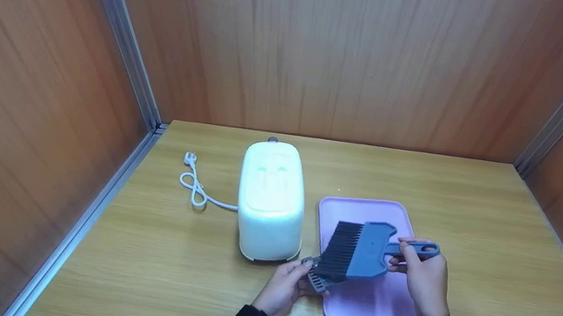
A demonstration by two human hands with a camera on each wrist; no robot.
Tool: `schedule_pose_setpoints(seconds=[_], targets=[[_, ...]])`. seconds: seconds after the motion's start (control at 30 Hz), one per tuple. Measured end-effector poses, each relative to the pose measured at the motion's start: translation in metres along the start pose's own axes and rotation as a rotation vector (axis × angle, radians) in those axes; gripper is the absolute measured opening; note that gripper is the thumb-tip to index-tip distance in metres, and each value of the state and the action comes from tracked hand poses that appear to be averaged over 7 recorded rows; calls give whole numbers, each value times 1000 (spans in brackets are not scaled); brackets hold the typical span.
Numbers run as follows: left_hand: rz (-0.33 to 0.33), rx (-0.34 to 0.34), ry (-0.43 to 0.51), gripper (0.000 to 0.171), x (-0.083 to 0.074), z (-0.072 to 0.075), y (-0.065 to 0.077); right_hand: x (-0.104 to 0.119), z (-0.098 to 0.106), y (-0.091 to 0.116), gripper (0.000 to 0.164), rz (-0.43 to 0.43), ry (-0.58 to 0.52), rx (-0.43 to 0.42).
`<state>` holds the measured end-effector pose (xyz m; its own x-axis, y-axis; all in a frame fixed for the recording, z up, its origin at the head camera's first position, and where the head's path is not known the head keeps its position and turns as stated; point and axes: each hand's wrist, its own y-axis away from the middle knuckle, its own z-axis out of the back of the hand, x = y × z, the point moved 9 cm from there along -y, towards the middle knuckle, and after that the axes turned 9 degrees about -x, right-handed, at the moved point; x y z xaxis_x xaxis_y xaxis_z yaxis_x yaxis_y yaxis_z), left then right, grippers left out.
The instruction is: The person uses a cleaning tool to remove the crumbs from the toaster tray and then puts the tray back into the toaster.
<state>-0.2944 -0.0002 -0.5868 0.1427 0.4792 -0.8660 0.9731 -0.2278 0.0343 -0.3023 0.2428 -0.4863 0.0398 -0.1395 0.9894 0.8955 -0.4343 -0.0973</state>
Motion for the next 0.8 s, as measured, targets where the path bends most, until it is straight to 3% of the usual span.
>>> schedule_pose_setpoints(seconds=[0.37,0.8], targets=[[13,-14,0,39,1,2,0,6,-2,-3,24,46,41,63],[17,-6,13,40,3,1,0,6,6,-3,22,34,56,34]])
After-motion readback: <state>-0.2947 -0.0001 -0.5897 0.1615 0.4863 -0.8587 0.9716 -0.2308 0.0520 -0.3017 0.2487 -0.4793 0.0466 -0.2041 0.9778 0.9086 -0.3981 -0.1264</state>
